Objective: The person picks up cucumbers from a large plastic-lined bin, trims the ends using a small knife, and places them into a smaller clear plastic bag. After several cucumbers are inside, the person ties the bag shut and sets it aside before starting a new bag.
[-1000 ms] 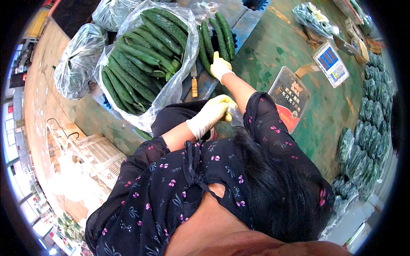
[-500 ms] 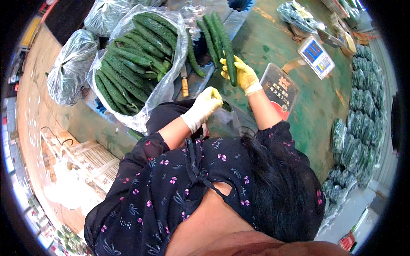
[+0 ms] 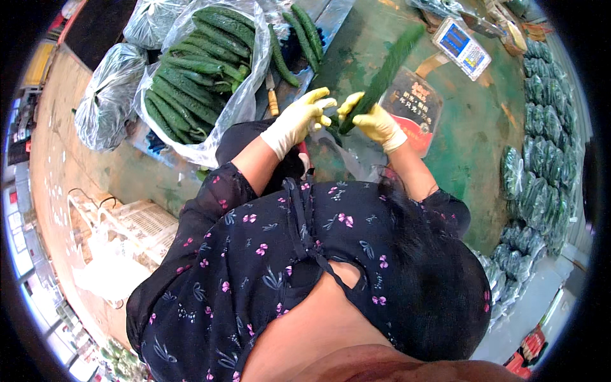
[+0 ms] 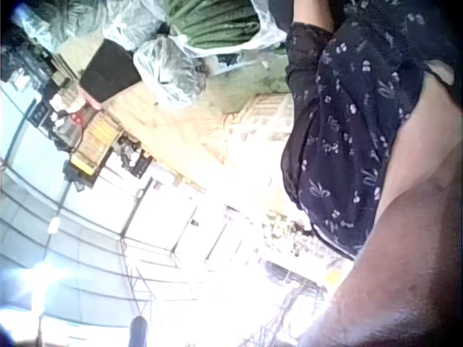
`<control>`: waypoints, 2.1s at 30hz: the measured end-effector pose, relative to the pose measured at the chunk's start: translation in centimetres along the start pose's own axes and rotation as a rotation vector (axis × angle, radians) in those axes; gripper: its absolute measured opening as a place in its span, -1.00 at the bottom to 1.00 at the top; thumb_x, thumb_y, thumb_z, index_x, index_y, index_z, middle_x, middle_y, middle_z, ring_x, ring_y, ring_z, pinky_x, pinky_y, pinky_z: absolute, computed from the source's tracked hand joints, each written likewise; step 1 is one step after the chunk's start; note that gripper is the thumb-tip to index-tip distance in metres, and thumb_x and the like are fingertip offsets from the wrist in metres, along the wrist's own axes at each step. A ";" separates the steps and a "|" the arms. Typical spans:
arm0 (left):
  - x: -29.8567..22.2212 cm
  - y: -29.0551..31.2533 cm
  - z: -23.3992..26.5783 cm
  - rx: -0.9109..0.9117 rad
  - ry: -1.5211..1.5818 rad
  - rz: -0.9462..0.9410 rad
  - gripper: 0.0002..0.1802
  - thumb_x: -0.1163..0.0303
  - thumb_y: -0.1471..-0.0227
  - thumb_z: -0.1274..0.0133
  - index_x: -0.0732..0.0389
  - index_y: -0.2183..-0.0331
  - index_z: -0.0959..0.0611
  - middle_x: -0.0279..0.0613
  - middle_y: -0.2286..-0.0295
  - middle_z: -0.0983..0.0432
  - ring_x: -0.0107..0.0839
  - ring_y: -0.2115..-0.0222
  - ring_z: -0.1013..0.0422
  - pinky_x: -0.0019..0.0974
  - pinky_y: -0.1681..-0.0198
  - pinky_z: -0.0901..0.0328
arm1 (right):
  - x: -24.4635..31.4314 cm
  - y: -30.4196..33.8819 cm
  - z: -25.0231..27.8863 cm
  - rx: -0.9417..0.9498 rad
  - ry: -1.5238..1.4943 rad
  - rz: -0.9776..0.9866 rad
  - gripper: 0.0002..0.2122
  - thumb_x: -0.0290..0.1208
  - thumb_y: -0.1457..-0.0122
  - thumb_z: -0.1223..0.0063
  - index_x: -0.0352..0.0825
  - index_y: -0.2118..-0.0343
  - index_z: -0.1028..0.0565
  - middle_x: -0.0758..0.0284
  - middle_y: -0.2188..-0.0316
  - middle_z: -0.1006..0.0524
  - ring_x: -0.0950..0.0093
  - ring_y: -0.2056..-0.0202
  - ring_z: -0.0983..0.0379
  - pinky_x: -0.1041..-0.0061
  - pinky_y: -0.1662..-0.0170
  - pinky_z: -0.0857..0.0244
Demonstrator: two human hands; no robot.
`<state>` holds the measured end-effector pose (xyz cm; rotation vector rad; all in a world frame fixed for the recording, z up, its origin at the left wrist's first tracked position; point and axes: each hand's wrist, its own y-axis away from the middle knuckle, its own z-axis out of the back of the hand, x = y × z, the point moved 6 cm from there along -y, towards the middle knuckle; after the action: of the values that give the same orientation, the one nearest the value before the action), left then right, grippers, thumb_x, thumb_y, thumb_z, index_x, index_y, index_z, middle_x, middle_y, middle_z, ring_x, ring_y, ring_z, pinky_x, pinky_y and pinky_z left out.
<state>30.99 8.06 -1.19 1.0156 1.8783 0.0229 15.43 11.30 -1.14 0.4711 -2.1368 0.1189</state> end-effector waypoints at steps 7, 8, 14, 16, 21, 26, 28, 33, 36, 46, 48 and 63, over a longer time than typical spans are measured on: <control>-0.9 1.3 -0.4 0.036 0.013 -0.019 -0.29 0.64 0.11 0.19 0.21 -0.15 -0.10 -0.06 -0.01 -0.27 -0.51 0.59 -0.34 -0.61 0.64 -0.18 | -13.1 5.8 8.2 -0.411 0.738 -0.280 -0.57 -0.67 0.22 -0.03 -0.31 0.16 -0.44 0.27 0.16 -0.49 0.39 0.10 -0.39 0.46 0.02 -0.21; -1.1 1.2 -0.7 0.047 0.000 -0.016 -0.28 0.64 0.11 0.19 0.21 -0.15 -0.09 -0.05 -0.01 -0.27 -0.52 0.59 -0.34 -0.61 0.64 -0.17 | -14.6 8.2 11.6 -0.480 1.063 -0.375 -0.55 -0.67 0.21 0.01 -0.28 0.13 -0.44 0.22 0.16 -0.48 0.33 0.10 -0.40 0.43 0.03 -0.24; -0.7 1.3 -0.5 0.015 -0.440 -0.064 -0.13 0.25 0.10 -0.16 0.26 -0.15 -0.09 -0.21 0.33 -0.52 -0.53 0.52 -0.39 -0.52 0.54 -0.24 | -9.4 14.6 14.7 -0.359 1.507 -1.140 -0.59 -0.37 0.18 -0.09 -0.26 0.15 -0.48 0.13 0.19 -0.50 0.26 0.13 -0.43 0.38 0.10 -0.31; -0.6 1.9 -0.2 -0.102 -1.130 -0.122 -0.30 0.36 0.09 -0.03 0.28 -0.09 -0.18 -0.02 0.40 -0.52 -0.23 0.43 -0.46 -0.27 0.38 -0.33 | -8.6 13.2 14.9 0.006 1.530 -1.140 -0.69 -0.33 0.17 -0.12 -0.31 0.30 -0.55 0.20 0.28 -0.54 0.34 0.25 -0.48 0.43 0.25 -0.36; 0.4 2.0 -0.2 -0.073 -1.628 -0.058 -0.80 0.31 0.09 0.02 0.26 0.46 -0.52 0.10 0.53 -0.49 0.05 0.43 -0.43 -0.06 0.33 -0.33 | 1.0 2.4 6.3 -0.160 0.659 -0.649 -0.74 -0.38 -0.02 -0.03 -0.34 0.21 -0.48 0.39 0.42 -0.53 0.57 0.42 -0.45 0.58 0.38 -0.34; 2.1 2.1 -1.1 0.093 -0.650 0.323 -0.62 0.09 -0.11 0.12 0.21 0.50 -0.51 -0.24 0.70 -0.44 -0.44 0.77 -0.32 -0.44 0.67 -0.25 | -0.1 -11.7 2.9 -0.106 1.174 -0.259 -0.68 -0.27 0.02 -0.06 -0.34 0.22 -0.49 0.28 0.37 -0.55 0.47 0.35 -0.48 0.52 0.25 -0.34; 1.8 1.5 -0.9 0.107 -0.573 0.328 -0.64 0.11 -0.11 0.12 0.20 0.49 -0.52 -0.24 0.70 -0.45 -0.43 0.77 -0.33 -0.45 0.67 -0.24 | -2.4 -15.6 1.4 -0.085 1.443 -0.222 -0.59 -0.23 0.06 -0.08 -0.35 0.15 -0.46 0.20 0.29 -0.54 0.36 0.24 -0.47 0.46 0.14 -0.31; 0.8 1.1 -0.8 0.136 -0.334 0.138 -0.71 0.19 -0.06 0.05 0.24 0.44 -0.55 -0.23 0.57 -0.50 -0.44 0.58 -0.43 -0.41 0.44 -0.31 | -6.0 -20.2 -1.2 -0.109 1.628 -0.430 -0.51 -0.15 0.14 -0.15 -0.35 0.15 -0.42 0.09 0.21 -0.49 0.17 0.15 -0.42 0.33 0.08 -0.28; 0.4 1.7 -1.1 0.141 -0.330 0.231 -0.77 0.25 -0.01 -0.01 0.23 0.44 -0.56 -0.29 0.53 -0.50 -0.47 0.54 -0.42 -0.42 0.39 -0.30 | -7.9 -21.5 -0.9 -0.104 1.660 -0.462 -0.53 -0.18 0.16 -0.17 -0.34 0.17 -0.42 0.08 0.23 -0.49 0.16 0.15 -0.42 0.32 0.09 -0.28; -0.2 1.7 -1.4 0.124 -0.153 0.236 -0.69 0.17 -0.06 0.06 0.19 0.25 -0.49 -0.20 0.55 -0.45 -0.42 0.60 -0.39 -0.39 0.50 -0.30 | -6.8 -19.5 4.2 0.036 -0.117 -0.419 -0.45 -0.50 0.00 -0.11 -0.34 -0.10 -0.22 0.36 0.22 -0.45 0.53 0.28 -0.40 0.59 0.26 -0.33; 0.1 1.5 -1.0 0.086 -0.179 0.275 -0.60 0.05 -0.06 0.12 0.14 0.19 -0.47 -0.11 0.58 -0.46 -0.37 0.70 -0.34 -0.37 0.59 -0.28 | -3.8 -16.5 1.9 0.090 -0.232 -0.364 -0.44 -0.50 -0.01 -0.11 -0.34 -0.11 -0.20 0.36 0.20 -0.44 0.52 0.28 -0.40 0.59 0.26 -0.33; 0.5 0.0 -1.0 0.091 0.106 0.330 -0.27 -0.21 -0.08 0.44 0.03 -0.15 -0.09 -0.02 0.55 -0.42 -0.27 0.67 -0.28 0.22 0.25 -0.23 | -0.3 -1.4 -0.5 0.158 -0.787 0.057 -0.64 -0.50 -0.08 0.00 -0.22 0.01 -0.33 0.28 0.09 -0.39 0.23 -0.03 -0.27 -0.21 -0.02 -0.09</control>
<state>30.18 8.80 -1.03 1.4022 1.7991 0.1897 16.51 10.24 -1.17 0.6171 -2.9281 0.1527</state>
